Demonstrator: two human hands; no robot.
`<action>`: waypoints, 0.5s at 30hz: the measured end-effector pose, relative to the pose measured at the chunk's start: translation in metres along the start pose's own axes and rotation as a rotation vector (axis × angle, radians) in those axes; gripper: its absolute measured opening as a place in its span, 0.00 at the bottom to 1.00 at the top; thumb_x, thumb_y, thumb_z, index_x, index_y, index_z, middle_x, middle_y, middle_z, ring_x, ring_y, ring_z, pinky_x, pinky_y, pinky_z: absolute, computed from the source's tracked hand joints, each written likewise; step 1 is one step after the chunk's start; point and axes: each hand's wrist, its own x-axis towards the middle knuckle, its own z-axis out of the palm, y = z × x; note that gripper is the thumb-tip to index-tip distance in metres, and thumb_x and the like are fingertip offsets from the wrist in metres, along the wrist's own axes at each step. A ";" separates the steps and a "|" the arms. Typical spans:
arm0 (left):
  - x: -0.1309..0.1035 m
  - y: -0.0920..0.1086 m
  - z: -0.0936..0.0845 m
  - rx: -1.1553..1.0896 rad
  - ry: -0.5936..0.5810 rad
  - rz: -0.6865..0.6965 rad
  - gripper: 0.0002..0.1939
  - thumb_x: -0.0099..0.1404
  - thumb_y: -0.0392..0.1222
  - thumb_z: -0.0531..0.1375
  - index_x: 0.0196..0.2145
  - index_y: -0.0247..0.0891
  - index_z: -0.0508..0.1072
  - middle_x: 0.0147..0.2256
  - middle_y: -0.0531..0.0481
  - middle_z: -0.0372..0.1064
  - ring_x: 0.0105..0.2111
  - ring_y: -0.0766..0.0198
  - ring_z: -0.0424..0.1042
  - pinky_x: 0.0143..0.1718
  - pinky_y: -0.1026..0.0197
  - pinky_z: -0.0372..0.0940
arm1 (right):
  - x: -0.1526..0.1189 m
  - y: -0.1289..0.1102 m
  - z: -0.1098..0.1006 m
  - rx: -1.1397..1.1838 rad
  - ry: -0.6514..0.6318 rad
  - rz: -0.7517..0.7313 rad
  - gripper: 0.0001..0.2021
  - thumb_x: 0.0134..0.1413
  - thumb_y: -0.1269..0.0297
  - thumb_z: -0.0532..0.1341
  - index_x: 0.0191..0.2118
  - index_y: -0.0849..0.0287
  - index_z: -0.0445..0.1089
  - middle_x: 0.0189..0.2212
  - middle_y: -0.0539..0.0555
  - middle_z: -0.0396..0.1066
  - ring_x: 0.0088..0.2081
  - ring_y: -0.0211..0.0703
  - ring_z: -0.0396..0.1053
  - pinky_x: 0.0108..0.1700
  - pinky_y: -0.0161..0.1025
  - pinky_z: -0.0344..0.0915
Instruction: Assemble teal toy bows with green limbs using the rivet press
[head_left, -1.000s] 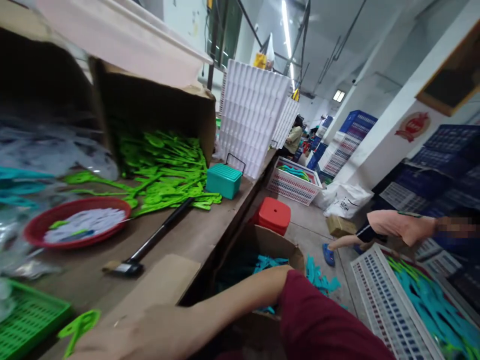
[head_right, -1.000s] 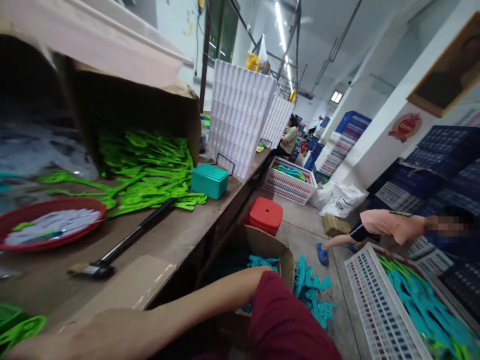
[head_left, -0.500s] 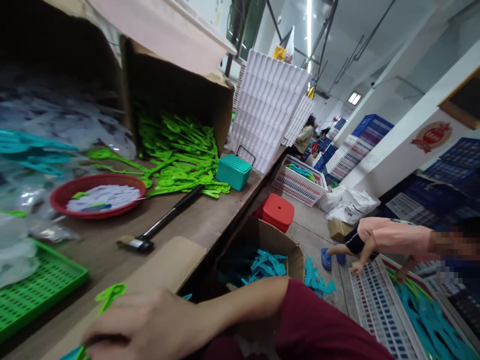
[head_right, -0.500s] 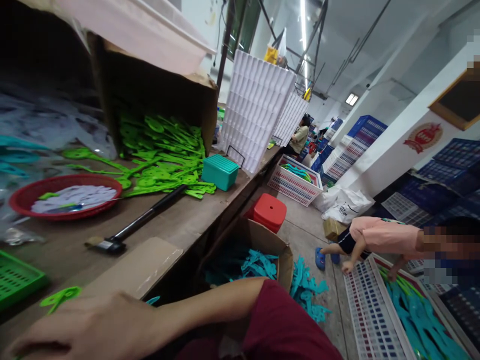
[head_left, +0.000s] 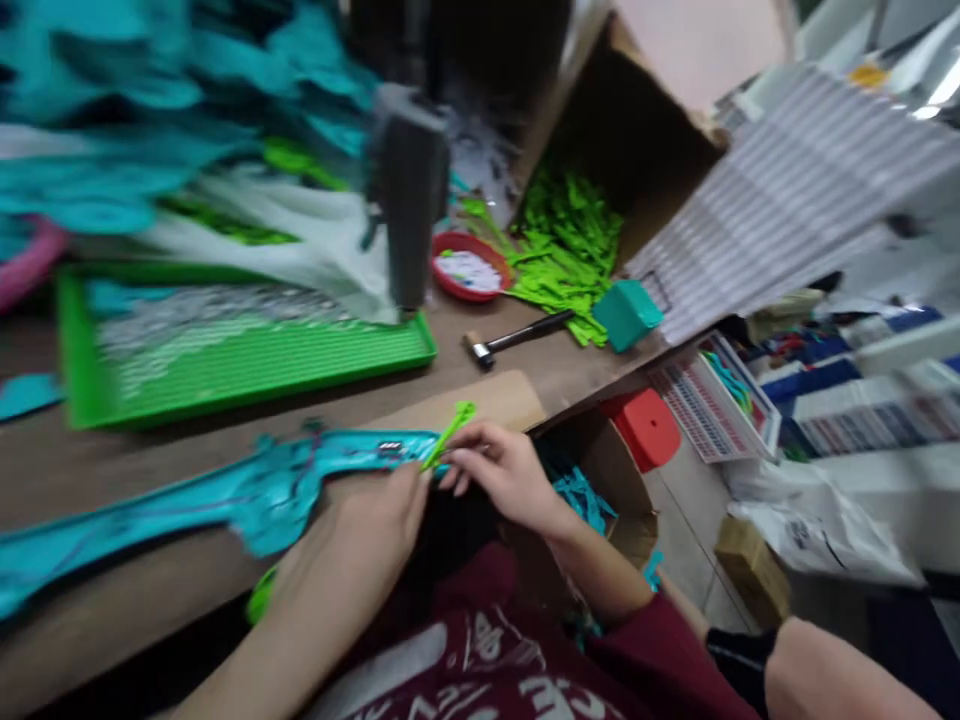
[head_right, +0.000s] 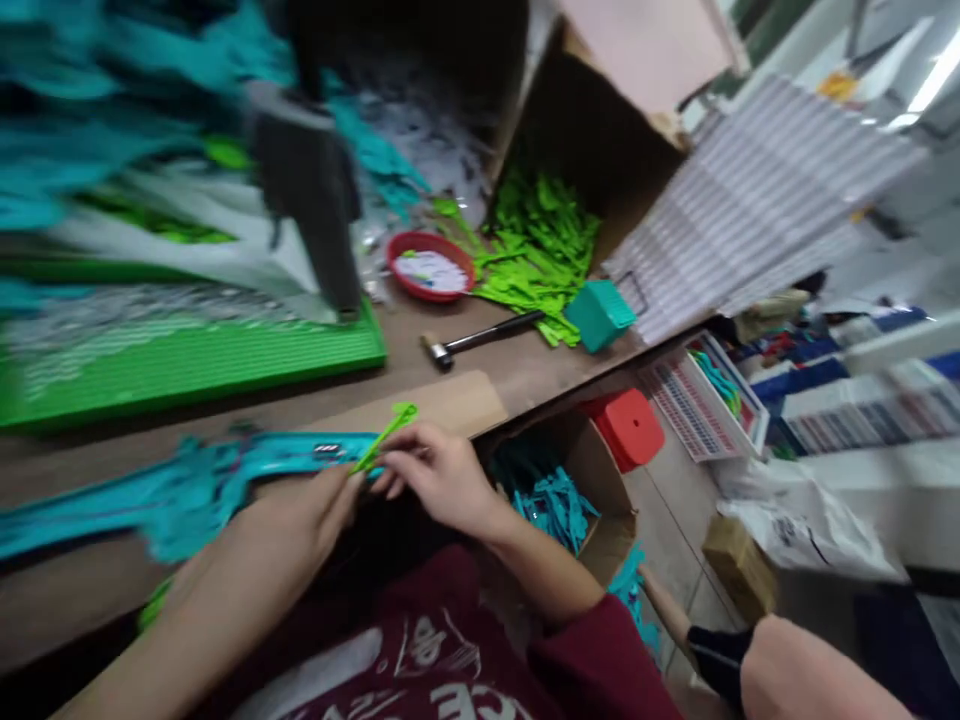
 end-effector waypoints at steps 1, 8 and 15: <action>-0.005 -0.001 -0.001 0.039 -0.037 -0.060 0.16 0.76 0.45 0.49 0.42 0.38 0.74 0.30 0.45 0.74 0.33 0.55 0.76 0.34 0.58 0.66 | -0.001 0.001 0.000 -0.022 0.010 -0.028 0.14 0.58 0.51 0.66 0.39 0.58 0.70 0.26 0.47 0.72 0.26 0.33 0.72 0.30 0.31 0.72; -0.007 0.012 -0.014 0.112 -0.230 -0.178 0.20 0.78 0.45 0.41 0.48 0.41 0.70 0.37 0.45 0.77 0.40 0.50 0.79 0.34 0.58 0.62 | -0.009 0.017 0.008 -0.163 0.103 -0.251 0.03 0.64 0.63 0.62 0.40 0.55 0.70 0.40 0.51 0.66 0.33 0.33 0.72 0.29 0.30 0.71; -0.008 0.010 -0.012 0.091 -0.219 -0.181 0.21 0.78 0.46 0.40 0.50 0.41 0.70 0.38 0.43 0.78 0.40 0.44 0.80 0.36 0.52 0.68 | -0.004 0.022 0.006 -0.393 0.132 -0.405 0.01 0.65 0.67 0.61 0.41 0.54 0.70 0.38 0.51 0.69 0.34 0.36 0.67 0.32 0.33 0.68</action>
